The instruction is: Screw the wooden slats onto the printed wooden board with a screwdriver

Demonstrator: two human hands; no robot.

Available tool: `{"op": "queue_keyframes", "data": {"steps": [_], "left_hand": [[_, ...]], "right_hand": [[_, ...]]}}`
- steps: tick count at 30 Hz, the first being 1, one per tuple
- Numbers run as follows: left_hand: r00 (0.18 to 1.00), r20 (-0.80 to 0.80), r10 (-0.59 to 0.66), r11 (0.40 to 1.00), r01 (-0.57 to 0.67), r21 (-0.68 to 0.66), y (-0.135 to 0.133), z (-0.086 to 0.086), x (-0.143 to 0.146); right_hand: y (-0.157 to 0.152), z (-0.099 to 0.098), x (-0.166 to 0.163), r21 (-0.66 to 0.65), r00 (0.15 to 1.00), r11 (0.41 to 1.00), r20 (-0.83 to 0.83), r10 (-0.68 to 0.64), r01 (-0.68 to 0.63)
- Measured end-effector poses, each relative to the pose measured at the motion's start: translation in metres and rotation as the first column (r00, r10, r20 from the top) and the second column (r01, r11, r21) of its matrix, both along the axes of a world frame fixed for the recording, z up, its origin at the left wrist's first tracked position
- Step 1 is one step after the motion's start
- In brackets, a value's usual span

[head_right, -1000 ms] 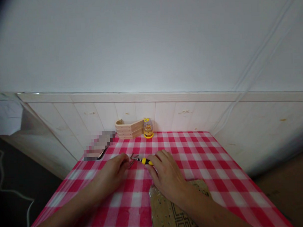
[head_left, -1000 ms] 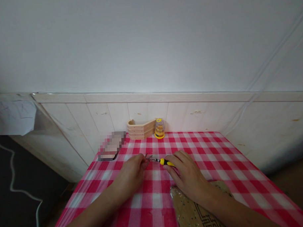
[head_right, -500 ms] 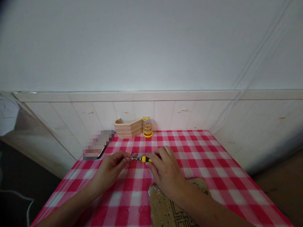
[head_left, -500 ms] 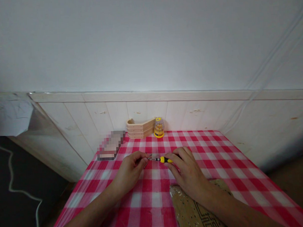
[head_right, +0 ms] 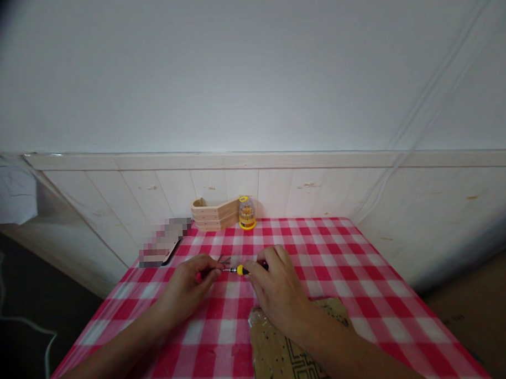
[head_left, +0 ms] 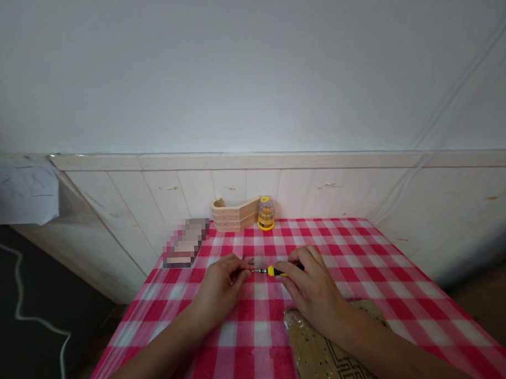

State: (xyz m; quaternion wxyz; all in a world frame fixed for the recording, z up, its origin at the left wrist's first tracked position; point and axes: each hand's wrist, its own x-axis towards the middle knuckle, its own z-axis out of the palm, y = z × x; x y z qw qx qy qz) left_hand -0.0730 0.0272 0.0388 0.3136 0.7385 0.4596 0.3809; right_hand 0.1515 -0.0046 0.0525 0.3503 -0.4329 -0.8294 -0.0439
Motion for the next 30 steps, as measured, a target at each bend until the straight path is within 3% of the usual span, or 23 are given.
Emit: {"op": "queue_keyframes", "data": {"steps": [11,22,30], "left_hand": [[0.998,-0.041,0.046,0.997,-0.043,0.06,0.0014,-0.001,-0.0015],[0.999,0.006,0.054,0.997,-0.054,0.051,0.0043,0.0034,-0.0059],[0.999,0.011,0.041,0.999,-0.041,0.01,0.0044,-0.0024,-0.0052]], "right_hand": [[-0.0019,0.0008,-0.0014,-0.096,0.996,0.995,0.072,0.043,-0.036],[0.0005,0.0006,-0.001,-0.093,0.998,0.995,0.039,0.042,-0.038],[0.0007,-0.0004,-0.0003,-0.076,1.0,0.997,0.019,0.019,-0.017]]}}
